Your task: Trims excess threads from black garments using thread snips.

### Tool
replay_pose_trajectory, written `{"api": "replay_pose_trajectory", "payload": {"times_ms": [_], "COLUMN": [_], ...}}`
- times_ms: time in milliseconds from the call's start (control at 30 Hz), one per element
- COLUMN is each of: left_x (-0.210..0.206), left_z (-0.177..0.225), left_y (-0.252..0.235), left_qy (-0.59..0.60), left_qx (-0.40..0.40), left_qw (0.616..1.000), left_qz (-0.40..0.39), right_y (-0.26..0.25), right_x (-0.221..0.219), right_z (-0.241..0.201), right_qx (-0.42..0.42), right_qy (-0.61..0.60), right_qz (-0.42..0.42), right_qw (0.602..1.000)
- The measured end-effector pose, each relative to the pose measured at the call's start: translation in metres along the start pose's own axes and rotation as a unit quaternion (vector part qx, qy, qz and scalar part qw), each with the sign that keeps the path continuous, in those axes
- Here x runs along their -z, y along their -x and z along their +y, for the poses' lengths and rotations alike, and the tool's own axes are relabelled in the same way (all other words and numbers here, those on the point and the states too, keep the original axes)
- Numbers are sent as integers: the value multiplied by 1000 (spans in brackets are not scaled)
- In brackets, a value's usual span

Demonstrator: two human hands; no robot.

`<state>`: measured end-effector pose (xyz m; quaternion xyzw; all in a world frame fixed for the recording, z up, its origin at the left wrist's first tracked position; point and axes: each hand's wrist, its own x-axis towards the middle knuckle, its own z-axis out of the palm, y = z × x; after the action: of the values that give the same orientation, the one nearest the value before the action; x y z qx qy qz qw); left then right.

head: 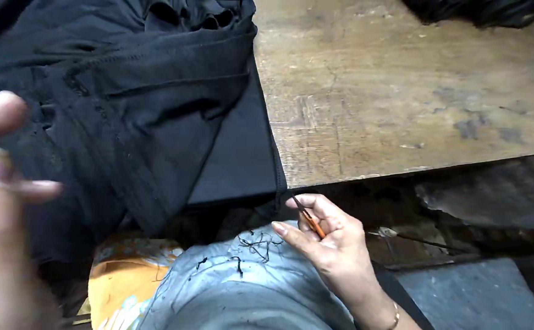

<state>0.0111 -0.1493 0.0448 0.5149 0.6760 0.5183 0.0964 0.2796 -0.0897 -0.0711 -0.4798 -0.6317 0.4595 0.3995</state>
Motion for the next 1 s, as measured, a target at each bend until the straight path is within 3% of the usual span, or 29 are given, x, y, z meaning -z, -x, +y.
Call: {"api": "replay_pose_trajectory", "payload": {"times_ms": [100, 233, 300, 433, 567, 667, 767, 867, 933, 1000], "left_x": [-33, -80, -84, -79, -71, -65, -63, -67, -70, -73], "left_z": [-13, -22, -24, -13, -9, -9, -8, -14, -16, -16], "left_y": [25, 65, 68, 61, 56, 55, 58, 62, 65, 67], "left_qy": [23, 37, 52, 163, 242, 268, 205, 99, 82, 102], "left_qx": [-104, -93, -81, 3, 135, 168, 106, -52, -111, -117], "left_qw": [989, 973, 974, 970, 946, 936, 963, 986, 980, 974], "left_qz": [-99, -209, -205, -181, -166, -157, -139, -127, -144, -164], "right_y": [-4, -8, -6, -3, -4, -4, -4, -2, -1, -1], "right_x": [-11, -11, -7, -5, -11, -12, -12, -17, -21, -20], "right_z": [0, -8, -15, -21, -27, -31, -39, -47, -48, -45], "right_qx": [-34, -111, -115, -37, -35, -10, 45, 72, 59, 4], "right_qy": [-59, -267, -326, -279, -260, -221, -166, -127, -126, -186], "right_qz": [0, -67, -120, -174, -149, -110, -100, -91, -86, -104], "right_qw": [998, 955, 931, 944, 953, 969, 980, 985, 987, 977]}}
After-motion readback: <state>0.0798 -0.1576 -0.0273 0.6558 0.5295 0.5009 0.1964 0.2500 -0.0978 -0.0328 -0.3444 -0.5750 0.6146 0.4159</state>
